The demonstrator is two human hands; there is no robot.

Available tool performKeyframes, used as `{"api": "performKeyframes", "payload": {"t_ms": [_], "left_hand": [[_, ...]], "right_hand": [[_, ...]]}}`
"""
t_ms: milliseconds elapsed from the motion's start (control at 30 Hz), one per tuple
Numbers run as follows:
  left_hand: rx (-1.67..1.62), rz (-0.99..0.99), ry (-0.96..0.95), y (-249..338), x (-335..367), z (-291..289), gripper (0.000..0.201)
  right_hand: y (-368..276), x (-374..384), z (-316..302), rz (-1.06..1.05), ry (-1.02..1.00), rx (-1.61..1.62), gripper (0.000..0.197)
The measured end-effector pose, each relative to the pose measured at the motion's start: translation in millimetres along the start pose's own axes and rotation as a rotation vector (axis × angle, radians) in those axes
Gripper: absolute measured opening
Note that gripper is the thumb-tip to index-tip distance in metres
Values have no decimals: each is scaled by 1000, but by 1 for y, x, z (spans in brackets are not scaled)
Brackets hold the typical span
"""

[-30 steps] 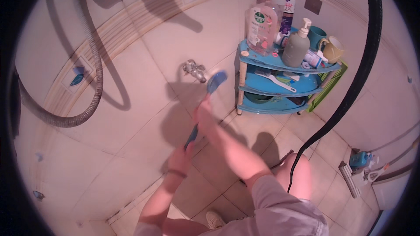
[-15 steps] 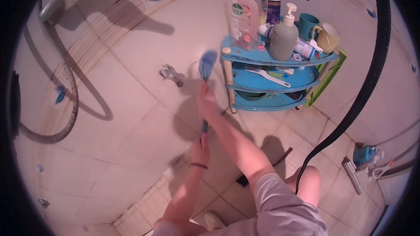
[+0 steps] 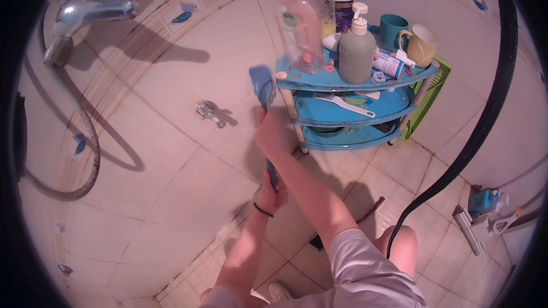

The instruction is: The person scrubs the tiled walls of a bathroom using a long-handled brush. They systematically clean the wall surfaces, moving around the shower area and scrubbing near the shower fixtures and a corner shelf. The person also briefly handles a bottle of cleaning liquid before continuing to scrub the walls.

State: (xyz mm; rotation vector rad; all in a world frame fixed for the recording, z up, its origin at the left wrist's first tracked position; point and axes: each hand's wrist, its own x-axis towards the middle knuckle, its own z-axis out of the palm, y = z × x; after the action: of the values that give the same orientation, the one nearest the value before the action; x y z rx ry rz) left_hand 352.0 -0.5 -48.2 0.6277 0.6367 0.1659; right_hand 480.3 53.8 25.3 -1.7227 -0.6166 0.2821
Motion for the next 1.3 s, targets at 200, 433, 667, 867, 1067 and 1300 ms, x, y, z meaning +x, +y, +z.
{"api": "performKeyframes", "payload": {"t_ms": [200,433,667,867,1067,1300], "left_hand": [[374,72,233,-50,29,-17,57],[404,312,267,-10,23,-10,56],[464,257,498,-84,3,-57,54],[721,573,581,-64,-4,-60,51],[864,749,591,27,-3,11,48],[1123,642,820,-76,-40,-27,48]], "right_hand": [[107,19,22,-31,175,-283,32],[27,13,23,-216,222,-69,37],[90,-58,40,176,-5,21,49],[35,-38,29,174,-212,163,43],[-55,-4,6,-389,52,78,43],[55,-73,53,-207,123,239,46]]}}
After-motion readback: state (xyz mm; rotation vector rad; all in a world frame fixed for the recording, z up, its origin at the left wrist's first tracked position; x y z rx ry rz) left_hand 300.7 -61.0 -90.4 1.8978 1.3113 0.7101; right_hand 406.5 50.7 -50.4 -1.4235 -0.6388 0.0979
